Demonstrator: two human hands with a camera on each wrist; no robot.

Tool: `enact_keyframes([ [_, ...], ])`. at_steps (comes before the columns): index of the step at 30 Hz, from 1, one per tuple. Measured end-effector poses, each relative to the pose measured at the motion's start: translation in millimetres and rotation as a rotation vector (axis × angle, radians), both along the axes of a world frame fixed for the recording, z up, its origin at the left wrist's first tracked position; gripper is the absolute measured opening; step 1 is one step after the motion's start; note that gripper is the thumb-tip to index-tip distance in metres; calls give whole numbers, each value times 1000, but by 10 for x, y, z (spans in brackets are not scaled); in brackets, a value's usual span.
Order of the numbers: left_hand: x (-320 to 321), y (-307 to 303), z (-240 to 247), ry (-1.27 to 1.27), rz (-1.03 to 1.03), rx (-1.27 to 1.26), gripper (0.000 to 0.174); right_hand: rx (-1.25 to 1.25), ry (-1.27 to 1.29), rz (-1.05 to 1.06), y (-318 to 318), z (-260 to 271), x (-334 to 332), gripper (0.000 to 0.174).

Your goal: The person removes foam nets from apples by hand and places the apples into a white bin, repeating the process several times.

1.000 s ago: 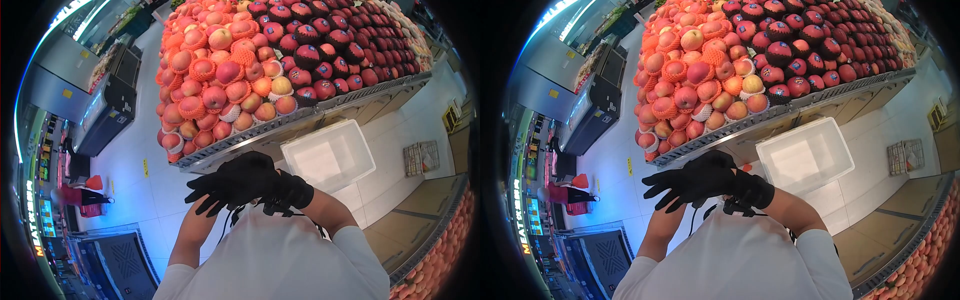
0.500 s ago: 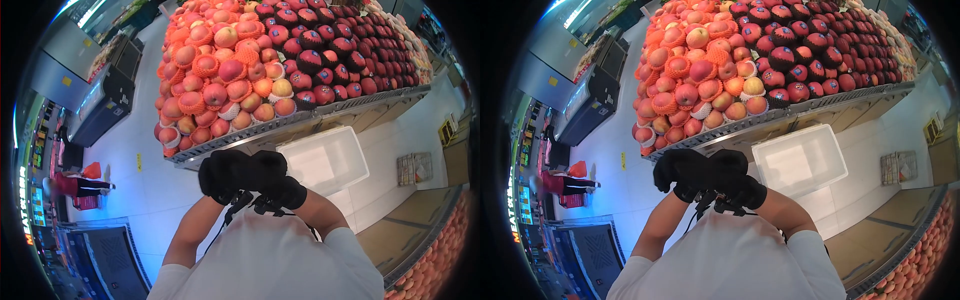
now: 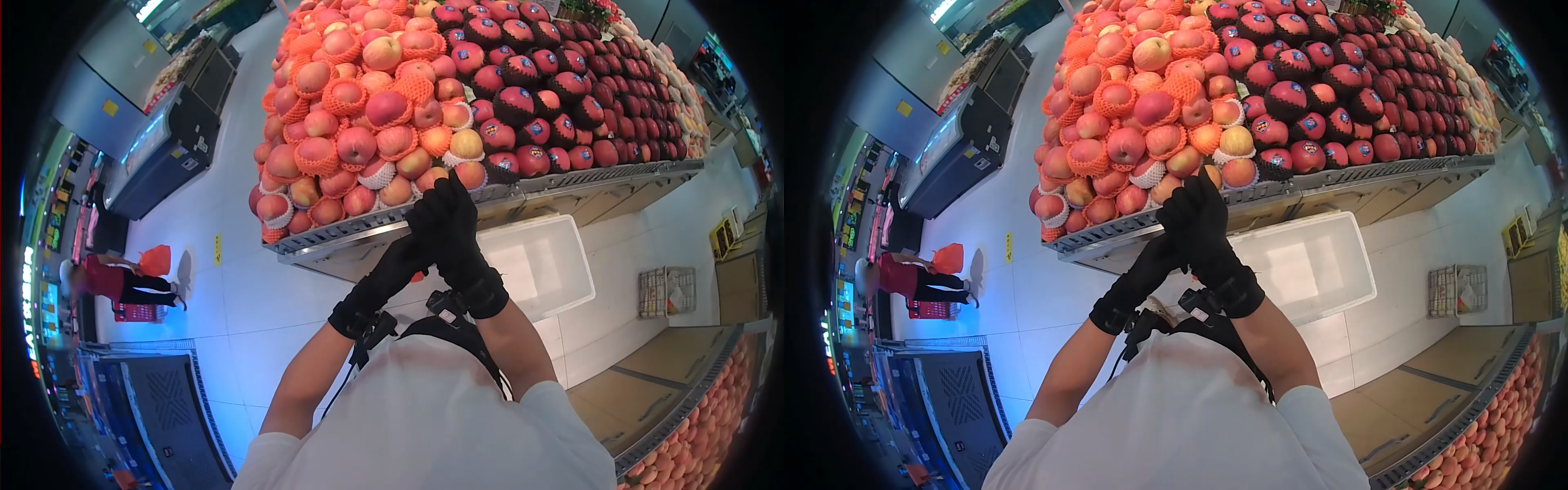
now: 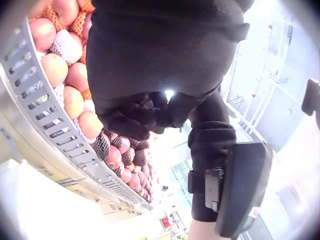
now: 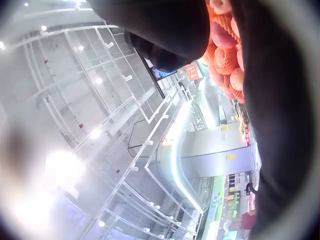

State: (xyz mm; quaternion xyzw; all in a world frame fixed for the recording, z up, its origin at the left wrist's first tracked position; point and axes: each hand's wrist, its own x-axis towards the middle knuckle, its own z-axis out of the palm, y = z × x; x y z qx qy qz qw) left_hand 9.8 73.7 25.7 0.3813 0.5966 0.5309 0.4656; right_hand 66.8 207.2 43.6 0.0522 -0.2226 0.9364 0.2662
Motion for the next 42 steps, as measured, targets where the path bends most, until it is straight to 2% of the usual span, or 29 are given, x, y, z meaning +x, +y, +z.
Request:
enact_keyframes([
  [2, 26, -47, 20, 19, 134, 39, 17, 394, -213, -297, 62, -105, -17, 25],
  [4, 49, -114, 47, 39, 220, 86, 16, 1069, -595, -763, 63, 38, 34, 15],
  [6, 36, -178, 106, 62, 251, 143, 16, 1087, -637, -778, 14, 81, 3, 9],
  [9, 99, -168, 301, 449, 231, 167, 16, 998, -611, -795, -63, 19, -157, 9],
  [10, 88, -175, 356, 437, 229, 108, 12, 949, -589, -790, -106, -58, -228, 10],
  [13, -14, -220, 202, 357, 226, 182, 10, 896, -605, -783, -101, -225, -312, 9],
  [15, -127, -248, 165, 447, 180, 194, 9, 832, -626, -814, -173, -272, -398, 8],
  [17, -250, -297, 174, 469, 97, 207, 8, 673, -659, -724, -223, -269, -471, 6],
  [19, -387, -360, 263, 424, -26, 222, 6, 427, -694, -505, -270, -37, -521, 8],
  [22, -667, -434, 181, 562, -237, 370, 7, 724, -741, -648, -397, 199, -618, 12],
  [24, -776, -492, 181, 517, -241, 370, 8, 1034, -776, -798, -378, -107, -716, 9],
  [26, -924, -548, 195, 500, -228, 366, 10, 1295, -801, -845, -349, -198, -768, 11],
  [28, -1148, -617, 196, 507, -201, 360, 11, 1504, -827, -786, -321, -154, -756, 9],
  [31, -1482, -797, 266, 263, 91, 179, 11, 1465, -854, -797, -259, -32, -745, 23],
  [32, -1628, -874, 274, 302, 131, 205, 10, 1430, -838, -778, -239, -59, -731, 23],
  [33, -1778, -958, 283, 342, 172, 230, 10, 1534, -870, -777, -211, -85, -717, 23],
  [35, -1998, -1185, 301, 234, 212, 195, 10, 1739, -930, -765, -159, -189, -669, 22],
  [37, -2239, -1423, 160, 162, 245, 185, 12, 1538, -949, -685, -84, -472, -555, 19],
  [40, -2548, -1798, -127, -197, 325, 132, 16, 1651, -901, -768, -179, -483, -524, 28],
  [42, -2796, -1983, -290, 116, 241, 141, 19, 1697, -860, -877, -292, -447, -530, 31],
])
